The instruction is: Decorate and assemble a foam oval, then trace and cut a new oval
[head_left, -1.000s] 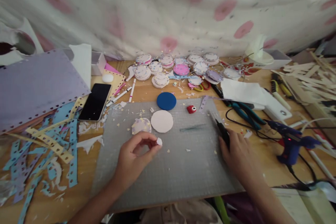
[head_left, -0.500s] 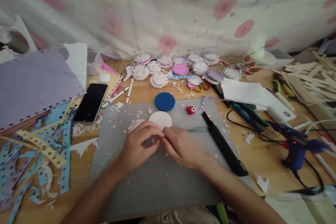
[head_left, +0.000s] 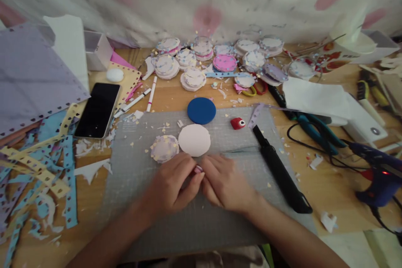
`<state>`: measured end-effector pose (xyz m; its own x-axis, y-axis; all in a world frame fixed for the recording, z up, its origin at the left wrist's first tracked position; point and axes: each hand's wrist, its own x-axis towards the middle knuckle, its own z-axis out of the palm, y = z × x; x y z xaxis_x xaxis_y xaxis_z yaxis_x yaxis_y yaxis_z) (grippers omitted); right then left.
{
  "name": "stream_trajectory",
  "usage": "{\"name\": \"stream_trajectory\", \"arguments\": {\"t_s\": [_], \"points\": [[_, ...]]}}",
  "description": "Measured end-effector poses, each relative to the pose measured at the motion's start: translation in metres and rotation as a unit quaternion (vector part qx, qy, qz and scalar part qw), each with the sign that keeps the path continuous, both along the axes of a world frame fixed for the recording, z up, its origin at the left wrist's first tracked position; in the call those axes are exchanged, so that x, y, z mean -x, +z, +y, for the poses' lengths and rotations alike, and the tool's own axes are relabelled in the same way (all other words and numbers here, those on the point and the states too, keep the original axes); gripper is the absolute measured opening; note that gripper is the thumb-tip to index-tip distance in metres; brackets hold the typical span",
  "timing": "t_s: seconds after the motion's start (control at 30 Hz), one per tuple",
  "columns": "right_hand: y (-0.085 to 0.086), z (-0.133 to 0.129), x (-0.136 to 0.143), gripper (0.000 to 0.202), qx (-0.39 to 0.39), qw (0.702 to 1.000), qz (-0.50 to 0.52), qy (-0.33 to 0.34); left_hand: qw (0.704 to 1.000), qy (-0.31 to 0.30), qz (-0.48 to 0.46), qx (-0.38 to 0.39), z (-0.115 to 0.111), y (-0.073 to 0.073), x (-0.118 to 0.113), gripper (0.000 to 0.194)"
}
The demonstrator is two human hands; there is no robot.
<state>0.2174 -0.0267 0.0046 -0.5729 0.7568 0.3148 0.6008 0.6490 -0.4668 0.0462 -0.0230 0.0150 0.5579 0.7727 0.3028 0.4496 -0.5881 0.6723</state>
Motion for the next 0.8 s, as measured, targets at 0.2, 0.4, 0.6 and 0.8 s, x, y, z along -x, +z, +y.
{"name": "stream_trajectory", "arguments": {"t_s": [0.2,0.4,0.6,0.8], "points": [[-0.002,-0.004,0.003,0.023,0.012,1.000,0.019,0.013,0.989,-0.001,0.073,-0.131,0.000,-0.001,-0.003,0.020],[-0.002,-0.007,0.004,0.020,0.009,1.000,0.017,-0.003,0.976,0.019,0.125,-0.178,0.000,-0.001,-0.002,0.020],[-0.003,-0.011,0.008,0.017,0.059,0.998,0.035,-0.002,0.985,-0.025,0.123,-0.116,0.000,-0.002,-0.003,0.022],[-0.001,-0.015,0.009,0.013,0.133,0.986,0.103,-0.006,0.997,-0.056,0.061,0.001,-0.002,-0.003,-0.003,0.020]]}}
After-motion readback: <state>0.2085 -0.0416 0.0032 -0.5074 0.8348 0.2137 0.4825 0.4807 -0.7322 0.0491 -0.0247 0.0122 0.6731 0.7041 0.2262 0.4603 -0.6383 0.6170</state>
